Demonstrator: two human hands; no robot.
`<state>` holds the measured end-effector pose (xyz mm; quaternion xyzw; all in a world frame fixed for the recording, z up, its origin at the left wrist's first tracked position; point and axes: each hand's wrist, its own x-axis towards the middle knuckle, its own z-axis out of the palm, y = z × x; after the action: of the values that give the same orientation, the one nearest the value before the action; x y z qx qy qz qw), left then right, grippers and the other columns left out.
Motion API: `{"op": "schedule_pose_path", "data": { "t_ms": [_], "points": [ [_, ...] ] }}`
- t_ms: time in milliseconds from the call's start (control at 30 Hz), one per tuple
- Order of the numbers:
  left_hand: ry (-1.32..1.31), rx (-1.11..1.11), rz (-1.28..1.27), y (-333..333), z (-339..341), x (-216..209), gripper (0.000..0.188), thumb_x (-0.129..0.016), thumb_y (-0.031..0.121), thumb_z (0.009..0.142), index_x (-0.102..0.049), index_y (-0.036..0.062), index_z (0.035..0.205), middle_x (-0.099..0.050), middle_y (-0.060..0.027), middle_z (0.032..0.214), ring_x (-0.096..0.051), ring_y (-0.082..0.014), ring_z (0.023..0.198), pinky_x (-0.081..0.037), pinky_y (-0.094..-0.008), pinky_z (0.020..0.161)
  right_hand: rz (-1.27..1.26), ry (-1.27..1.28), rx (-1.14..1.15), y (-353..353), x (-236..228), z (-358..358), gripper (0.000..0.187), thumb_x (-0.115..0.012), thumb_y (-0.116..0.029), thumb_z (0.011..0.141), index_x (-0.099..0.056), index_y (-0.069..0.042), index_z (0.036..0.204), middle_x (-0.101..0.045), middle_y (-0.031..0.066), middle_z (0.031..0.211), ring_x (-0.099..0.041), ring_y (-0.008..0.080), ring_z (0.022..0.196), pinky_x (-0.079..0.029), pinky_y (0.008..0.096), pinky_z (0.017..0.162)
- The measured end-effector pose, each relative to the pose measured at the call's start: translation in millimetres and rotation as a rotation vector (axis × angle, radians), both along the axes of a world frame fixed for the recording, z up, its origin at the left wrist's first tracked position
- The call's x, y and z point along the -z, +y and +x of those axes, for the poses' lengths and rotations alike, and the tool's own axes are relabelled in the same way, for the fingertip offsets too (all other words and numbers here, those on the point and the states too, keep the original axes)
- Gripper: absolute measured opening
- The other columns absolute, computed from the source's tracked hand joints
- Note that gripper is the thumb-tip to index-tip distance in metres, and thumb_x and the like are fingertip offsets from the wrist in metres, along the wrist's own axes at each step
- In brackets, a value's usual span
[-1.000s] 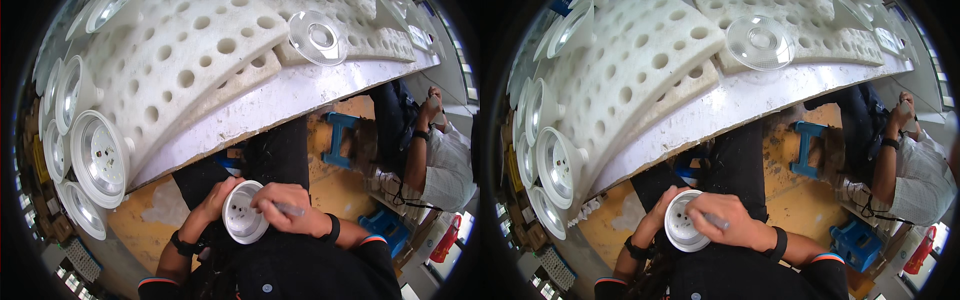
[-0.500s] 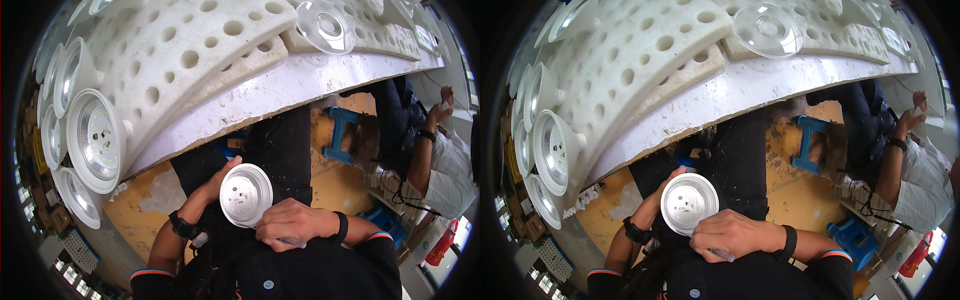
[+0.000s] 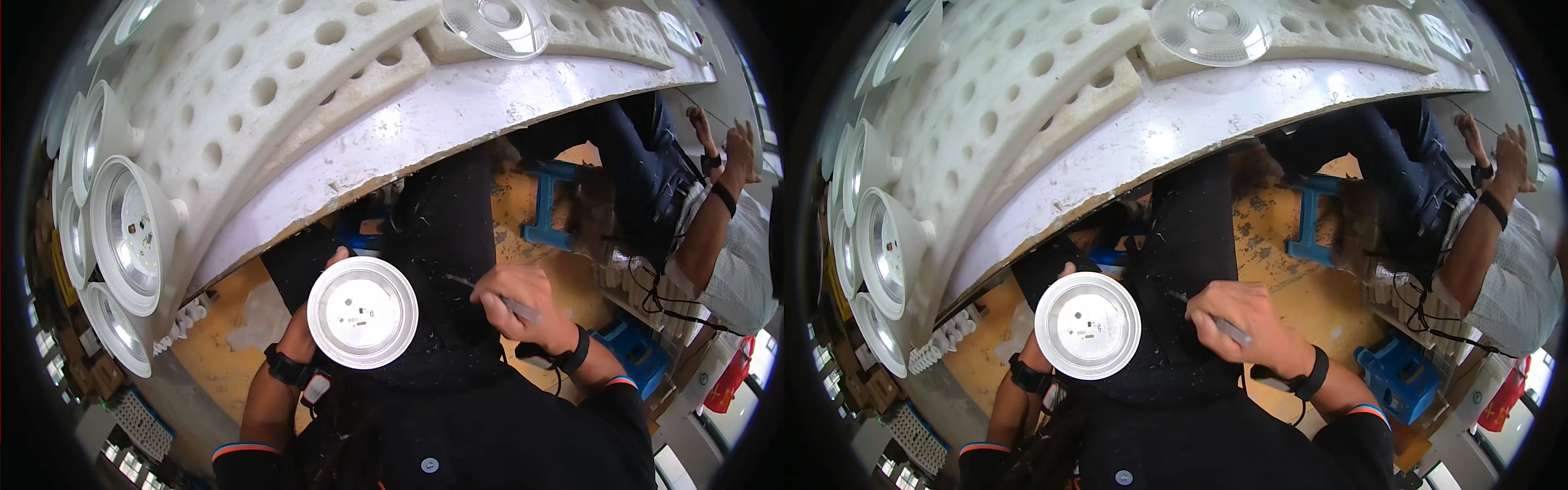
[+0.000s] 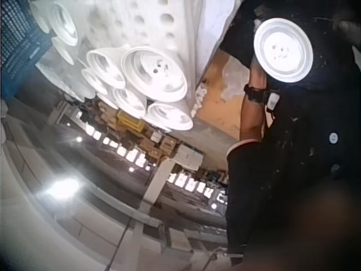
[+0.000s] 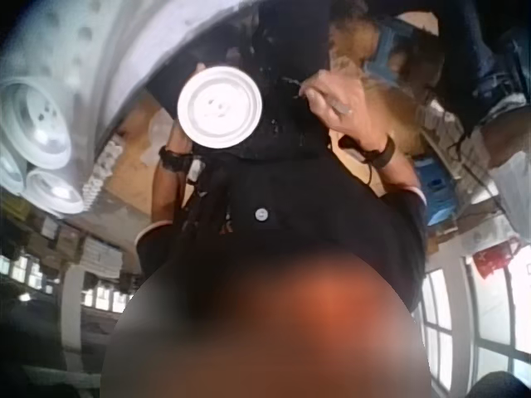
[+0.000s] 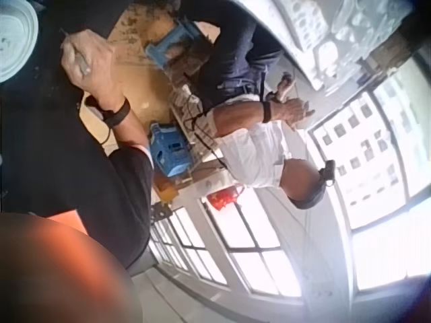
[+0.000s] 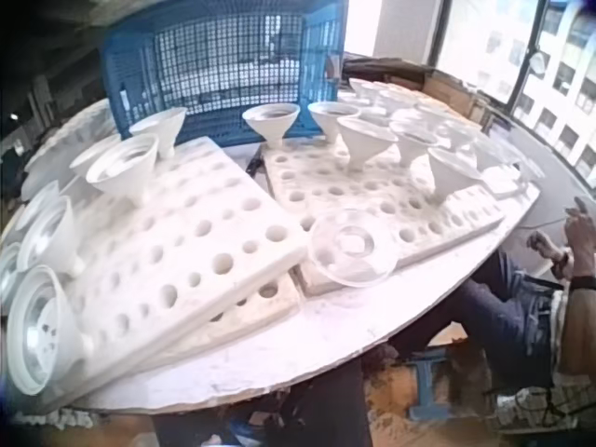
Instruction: Assembling LED light components, including inserting LEDs and applying adhesive.
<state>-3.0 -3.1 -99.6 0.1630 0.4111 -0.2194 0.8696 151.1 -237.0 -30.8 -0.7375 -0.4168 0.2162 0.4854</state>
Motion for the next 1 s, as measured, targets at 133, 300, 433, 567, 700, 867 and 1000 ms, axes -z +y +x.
{"op": "schedule_pose_path", "data": {
  "t_ms": [133, 300, 433, 567, 700, 867, 1000],
  "points": [
    [0.008, -0.095, -0.053, 5, -9, 1, 0.064, -0.038, 0.06, 0.095, -0.058, 0.0, 0.105, -0.067, -0.0133, 0.094, -0.068, -0.0232, 0.085, -0.057, -0.0363, 0.076, 0.209, 0.14, -0.175, -1, -10, -12, 0.004, -0.059, -0.001, 0.079, -0.062, -0.002, 0.078, -0.063, 0.0076, 0.071, -0.063, 0.0231, 0.06, -0.05, 0.0321, 0.054],
    [-0.108, -0.009, 0.082, 6, -14, 2, 0.068, -0.03, 0.061, 0.096, -0.055, -0.001, 0.109, -0.065, -0.0127, 0.096, -0.067, -0.0209, 0.089, -0.056, -0.0351, 0.079, 0.318, 0.314, -0.3, 8, -5, -25, 0.005, -0.058, -0.001, 0.08, -0.062, -0.001, 0.079, -0.062, 0.0089, 0.075, -0.062, 0.0237, 0.063, -0.05, 0.0314, 0.055],
    [-0.119, 0.021, 0.138, 6, -18, 8, 0.066, -0.029, 0.059, 0.097, -0.055, -0.0001, 0.109, -0.065, -0.0111, 0.095, -0.066, -0.019, 0.087, -0.056, -0.0327, 0.078, 0.308, 0.358, -0.38, 14, -1, -37, 0.003, -0.059, -0.003, 0.082, -0.062, -0.003, 0.083, -0.062, 0.0077, 0.075, -0.061, 0.0238, 0.064, -0.05, 0.0317, 0.056],
    [-0.178, -0.034, -0.025, 11, -22, 15, 0.055, -0.045, 0.05, 0.097, -0.057, 0.0037, 0.124, -0.067, -0.0101, 0.109, -0.067, -0.0197, 0.094, -0.055, -0.0345, 0.083, 0.271, 0.363, -0.372, 14, -2, -41, 0.002, -0.06, -0.004, 0.082, -0.061, -0.003, 0.084, -0.061, 0.0073, 0.074, -0.06, 0.0236, 0.063, -0.049, 0.032, 0.056],
    [-0.129, 0.017, 0.099, 7, -20, 9, 0.058, -0.038, 0.053, 0.097, -0.057, 0.003, 0.118, -0.067, -0.0103, 0.104, -0.067, -0.0197, 0.092, -0.056, -0.0337, 0.081, 0.233, 0.384, -0.366, 12, -3, -39, 0.002, -0.06, -0.004, 0.082, -0.061, -0.004, 0.084, -0.061, 0.0074, 0.075, -0.061, 0.024, 0.063, -0.05, 0.0326, 0.056],
    [-0.021, 0.05, 0.253, 6, -11, -3, 0.06, -0.047, 0.054, 0.094, -0.058, 0.0018, 0.122, -0.068, -0.0113, 0.107, -0.067, -0.0201, 0.094, -0.055, -0.0343, 0.082, 0.157, 0.218, -0.257, 10, 3, -28, 0.005, -0.062, -0.002, 0.08, -0.061, -0.003, 0.085, -0.063, 0.0086, 0.076, -0.063, 0.0264, 0.066, -0.05, 0.0329, 0.058],
    [-0.096, -0.039, -0.078, 8, -27, 4, 0.064, -0.042, 0.059, 0.094, -0.058, 0.0033, 0.122, -0.067, -0.0126, 0.109, -0.068, -0.0241, 0.095, -0.056, -0.0368, 0.083, -0.046, -0.076, 0.059, 3, 19, -13, 0.005, -0.063, -0.002, 0.079, -0.062, -0.004, 0.083, -0.063, 0.0089, 0.076, -0.064, 0.0273, 0.068, -0.051, 0.0331, 0.059]
  ]
}}
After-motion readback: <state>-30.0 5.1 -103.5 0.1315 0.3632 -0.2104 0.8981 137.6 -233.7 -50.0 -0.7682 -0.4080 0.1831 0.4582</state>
